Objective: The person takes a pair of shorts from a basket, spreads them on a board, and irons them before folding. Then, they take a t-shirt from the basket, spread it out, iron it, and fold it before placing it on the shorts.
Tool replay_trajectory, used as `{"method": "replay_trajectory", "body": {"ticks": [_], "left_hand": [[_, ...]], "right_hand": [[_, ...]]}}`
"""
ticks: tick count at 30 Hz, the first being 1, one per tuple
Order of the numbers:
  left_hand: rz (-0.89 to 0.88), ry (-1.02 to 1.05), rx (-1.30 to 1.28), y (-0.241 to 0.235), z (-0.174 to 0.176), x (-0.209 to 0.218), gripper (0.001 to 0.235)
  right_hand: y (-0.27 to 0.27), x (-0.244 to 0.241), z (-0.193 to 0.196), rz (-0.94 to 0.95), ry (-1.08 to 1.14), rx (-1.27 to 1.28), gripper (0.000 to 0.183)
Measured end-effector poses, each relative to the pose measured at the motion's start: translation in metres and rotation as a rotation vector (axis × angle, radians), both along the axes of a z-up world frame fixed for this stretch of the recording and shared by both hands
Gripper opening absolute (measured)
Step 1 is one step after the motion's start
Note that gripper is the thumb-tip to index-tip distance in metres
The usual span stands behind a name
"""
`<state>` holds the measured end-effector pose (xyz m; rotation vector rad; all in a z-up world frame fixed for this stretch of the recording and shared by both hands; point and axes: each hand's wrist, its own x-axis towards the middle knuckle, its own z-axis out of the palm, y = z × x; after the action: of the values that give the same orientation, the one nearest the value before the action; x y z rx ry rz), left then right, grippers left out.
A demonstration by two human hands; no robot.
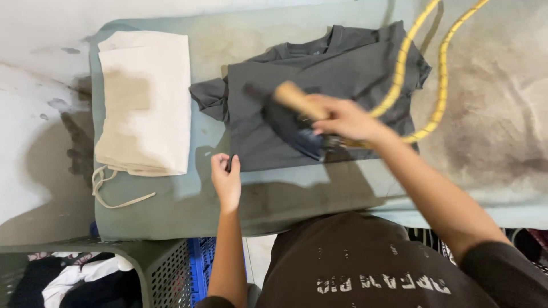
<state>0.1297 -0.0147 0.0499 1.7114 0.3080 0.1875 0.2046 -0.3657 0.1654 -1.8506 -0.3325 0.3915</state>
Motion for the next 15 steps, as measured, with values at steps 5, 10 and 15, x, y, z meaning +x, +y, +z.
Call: {"method": "replay_trajectory", "body": {"ticks": [5,10,15], "left_hand": [[0.086,-0.089,-0.049,0.020,-0.015,-0.010,0.018],[0.205,-0.161,-0.017,0.021,-0.012,-0.003,0.010],[0.215,-0.096,0.164,0.022,0.005,-0.005,0.008]], "right_hand": [[0.089,0.028,-0.008,0.259,0.166,-0.102,0.047],[0.090,-0.005,-0.004,0.047,-0.043,-0.397,0.052],[-0.010,-0.053,-0.010,-0.332,-0.007,-0.454,0.049]]}}
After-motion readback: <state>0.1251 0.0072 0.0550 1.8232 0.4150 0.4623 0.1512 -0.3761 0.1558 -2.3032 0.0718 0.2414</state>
